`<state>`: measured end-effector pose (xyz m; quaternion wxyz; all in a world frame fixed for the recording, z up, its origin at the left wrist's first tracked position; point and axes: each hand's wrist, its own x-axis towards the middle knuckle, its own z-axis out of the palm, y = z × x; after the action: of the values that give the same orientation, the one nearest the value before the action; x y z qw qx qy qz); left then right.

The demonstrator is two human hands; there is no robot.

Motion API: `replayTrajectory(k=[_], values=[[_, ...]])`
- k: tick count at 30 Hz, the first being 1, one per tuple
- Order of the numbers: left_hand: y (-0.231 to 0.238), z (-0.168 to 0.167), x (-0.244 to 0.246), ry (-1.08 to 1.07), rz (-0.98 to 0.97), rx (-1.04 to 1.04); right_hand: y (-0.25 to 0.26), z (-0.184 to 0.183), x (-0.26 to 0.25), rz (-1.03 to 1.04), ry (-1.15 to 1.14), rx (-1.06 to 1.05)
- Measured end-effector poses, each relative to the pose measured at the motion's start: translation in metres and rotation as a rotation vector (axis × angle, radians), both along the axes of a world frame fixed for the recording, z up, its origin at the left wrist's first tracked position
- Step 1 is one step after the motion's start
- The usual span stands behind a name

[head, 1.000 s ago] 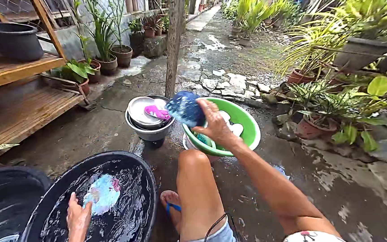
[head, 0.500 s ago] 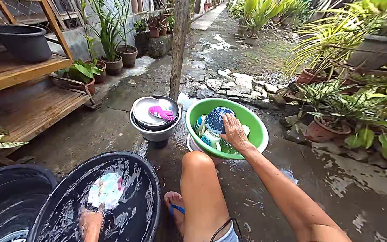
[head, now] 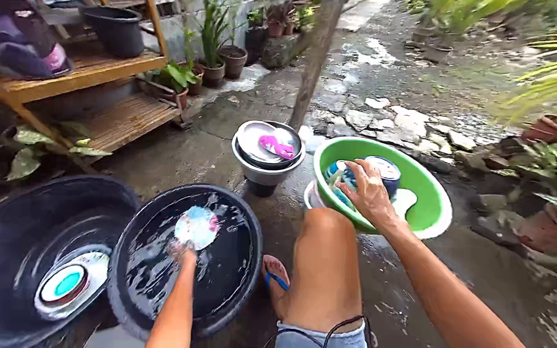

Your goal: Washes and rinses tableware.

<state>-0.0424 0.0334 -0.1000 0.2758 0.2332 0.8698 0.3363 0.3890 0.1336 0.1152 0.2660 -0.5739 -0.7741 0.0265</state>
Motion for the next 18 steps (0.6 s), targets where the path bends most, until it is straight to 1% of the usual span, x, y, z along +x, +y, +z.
replayTrajectory(k=[1, 2, 3, 4, 6, 7, 9, 11, 13, 14, 16, 18], values=[[0.002, 0.005, 0.001, 0.006, 0.035, -0.064, -0.003, 0.009, -0.031, 0.105, 0.091, -0.054], [0.002, 0.009, 0.001, -0.036, 0.088, -0.058, -0.005, 0.015, -0.063, 0.208, 0.157, -0.152], [0.002, 0.01, 0.0, -0.095, 0.153, -0.006, -0.005, 0.016, -0.096, 0.313, 0.202, -0.278], [0.001, 0.009, -0.001, -0.162, 0.214, 0.07, -0.003, 0.008, -0.128, 0.405, 0.221, -0.413], [-0.006, -0.002, -0.006, -0.302, 0.256, 0.245, 0.001, -0.026, -0.187, 0.489, 0.171, -0.725], [-0.009, -0.005, -0.009, -0.346, 0.277, 0.304, 0.002, -0.051, -0.212, 0.465, 0.129, -0.885], [-0.013, -0.005, -0.013, -0.412, 0.315, 0.377, 0.0, -0.103, -0.249, 0.32, 0.099, -1.135], [-0.013, -0.003, -0.015, -0.51, 0.364, 0.429, -0.007, -0.144, -0.268, 0.203, 0.242, -1.298], [-0.011, 0.006, -0.016, -0.632, 0.372, 0.473, -0.016, -0.162, -0.283, 0.169, 0.482, -1.382], [-0.009, 0.012, -0.015, -0.674, 0.356, 0.503, -0.021, -0.165, -0.291, 0.173, 0.598, -1.38], [-0.004, 0.019, -0.013, -0.716, 0.306, 0.583, -0.029, -0.167, -0.307, 0.135, 0.857, -1.287], [0.0, 0.027, -0.017, -0.707, 0.213, 0.602, -0.033, -0.164, -0.319, 0.088, 1.085, -1.183]])
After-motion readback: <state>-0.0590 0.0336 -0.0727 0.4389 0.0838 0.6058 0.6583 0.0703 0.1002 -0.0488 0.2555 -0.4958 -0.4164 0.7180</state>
